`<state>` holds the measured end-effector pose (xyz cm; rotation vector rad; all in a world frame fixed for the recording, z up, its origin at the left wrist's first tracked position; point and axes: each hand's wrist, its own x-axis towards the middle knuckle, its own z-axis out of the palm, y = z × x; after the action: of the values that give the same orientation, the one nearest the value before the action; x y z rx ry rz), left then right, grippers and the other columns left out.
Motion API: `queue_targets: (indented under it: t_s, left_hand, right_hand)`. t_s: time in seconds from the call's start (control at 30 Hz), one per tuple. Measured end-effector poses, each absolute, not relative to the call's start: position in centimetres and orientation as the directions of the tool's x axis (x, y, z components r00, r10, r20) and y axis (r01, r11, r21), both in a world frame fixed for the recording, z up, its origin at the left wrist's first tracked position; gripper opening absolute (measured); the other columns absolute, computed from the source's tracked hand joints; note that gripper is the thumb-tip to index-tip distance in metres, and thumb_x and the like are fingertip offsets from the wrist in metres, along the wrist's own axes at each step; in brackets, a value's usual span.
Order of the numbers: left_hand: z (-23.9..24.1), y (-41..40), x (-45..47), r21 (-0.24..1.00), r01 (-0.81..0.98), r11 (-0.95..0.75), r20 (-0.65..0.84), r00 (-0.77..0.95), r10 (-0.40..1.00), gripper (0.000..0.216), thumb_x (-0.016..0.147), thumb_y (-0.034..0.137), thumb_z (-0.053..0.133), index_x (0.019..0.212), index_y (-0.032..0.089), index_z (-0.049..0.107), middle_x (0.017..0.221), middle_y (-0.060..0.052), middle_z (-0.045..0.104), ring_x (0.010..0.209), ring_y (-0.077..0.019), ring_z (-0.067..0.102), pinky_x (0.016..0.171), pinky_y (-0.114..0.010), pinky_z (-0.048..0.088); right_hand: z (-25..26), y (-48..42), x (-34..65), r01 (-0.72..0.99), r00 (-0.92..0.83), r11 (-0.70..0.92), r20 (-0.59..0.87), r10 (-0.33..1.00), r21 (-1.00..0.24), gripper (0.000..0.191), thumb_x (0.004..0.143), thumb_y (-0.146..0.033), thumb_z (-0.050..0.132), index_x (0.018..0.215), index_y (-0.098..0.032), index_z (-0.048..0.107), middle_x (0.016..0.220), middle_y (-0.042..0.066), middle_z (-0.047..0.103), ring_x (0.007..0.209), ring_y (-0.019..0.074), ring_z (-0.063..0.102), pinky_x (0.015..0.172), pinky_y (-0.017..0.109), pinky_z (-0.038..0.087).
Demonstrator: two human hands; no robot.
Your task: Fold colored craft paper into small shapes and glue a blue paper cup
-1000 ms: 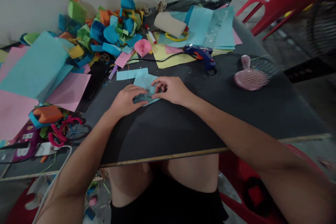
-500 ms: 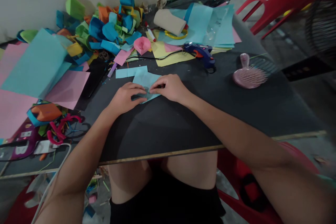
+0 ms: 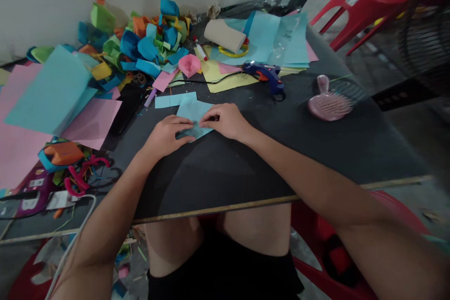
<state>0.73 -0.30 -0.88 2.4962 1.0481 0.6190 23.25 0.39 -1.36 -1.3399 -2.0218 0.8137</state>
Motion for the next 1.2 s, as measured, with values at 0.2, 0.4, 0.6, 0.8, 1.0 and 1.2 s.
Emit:
queue_targets:
  t_s: [0.2,0.4,0.6,0.8,1.0,1.2]
  left_hand:
    - [-0.5,-0.4,0.7,0.554,0.587,-0.590,0.192,0.599,0.777,0.025,0.076,0.030,0.079,0.100,0.026,0.076,0.113,-0.003,0.074,0.108,-0.0252,0.068,0.099,-0.042,0.052]
    - [-0.5,-0.4,0.8,0.558,0.599,-0.575,0.167,0.597,0.785,0.026,0.077,0.030,0.078,0.102,0.026,0.075,0.114,-0.004,0.073,0.111,-0.0254,0.066,0.101,-0.043,0.051]
    - [0.3,-1.1,1.3,0.416,0.617,-0.668,0.124,0.689,0.714,0.022,0.085,0.020,0.070,0.106,0.024,0.074,0.121,-0.007,0.069,0.113,-0.0268,0.064,0.100,-0.044,0.050]
    - [1.1,-7.1,5.5,-0.023,0.822,-0.569,-0.056,0.567,0.822,0.059,0.093,0.035,0.059,0.137,-0.005,0.051,0.145,-0.028,0.048,0.136,-0.0363,0.047,0.111,-0.043,0.040]
    - [1.0,-8.8,7.7,-0.119,0.858,-0.500,-0.180,0.476,0.861,0.114,0.079,0.081,0.048,0.144,-0.013,0.036,0.152,-0.034,0.032,0.144,-0.0445,0.032,0.117,-0.048,0.031]
    - [1.8,-8.5,7.8,-0.126,0.876,-0.466,-0.244,0.428,0.870,0.113,0.080,0.082,0.043,0.147,-0.008,0.035,0.152,-0.034,0.031,0.144,-0.0424,0.034,0.107,-0.042,0.043]
  right_hand:
    - [-1.8,0.5,23.1,0.615,-0.221,0.247,0.137,0.966,-0.749,0.015,0.066,-0.027,0.084,0.073,-0.020,0.072,0.075,0.001,0.067,0.063,0.0117,0.054,0.061,0.029,0.040]
    - [-2.0,0.6,23.4,0.605,-0.257,0.276,0.145,0.956,-0.747,0.030,0.071,-0.043,0.080,0.064,-0.020,0.062,0.069,0.000,0.060,0.061,0.0118,0.050,0.060,0.031,0.038]
    - [-1.7,0.5,23.3,0.612,-0.240,0.253,0.129,0.962,-0.749,0.028,0.070,-0.039,0.081,0.063,-0.019,0.062,0.067,0.000,0.059,0.060,0.0114,0.048,0.059,0.030,0.036]
    - [-2.0,0.8,23.2,0.567,-0.236,0.283,0.176,0.955,-0.773,0.031,0.068,-0.042,0.081,0.062,-0.019,0.062,0.065,-0.002,0.058,0.057,0.0098,0.047,0.056,0.028,0.034]
    - [-2.7,0.8,23.7,0.586,-0.266,0.343,0.225,0.937,-0.735,0.025,0.071,-0.037,0.081,0.065,-0.020,0.063,0.068,-0.001,0.061,0.062,0.0129,0.052,0.061,0.029,0.041]
    - [-2.5,-0.5,23.3,0.649,-0.401,0.587,0.438,0.804,-0.484,0.029,0.078,-0.042,0.074,0.098,-0.022,0.067,0.129,0.011,0.061,0.121,0.0317,0.053,0.105,0.050,0.040]
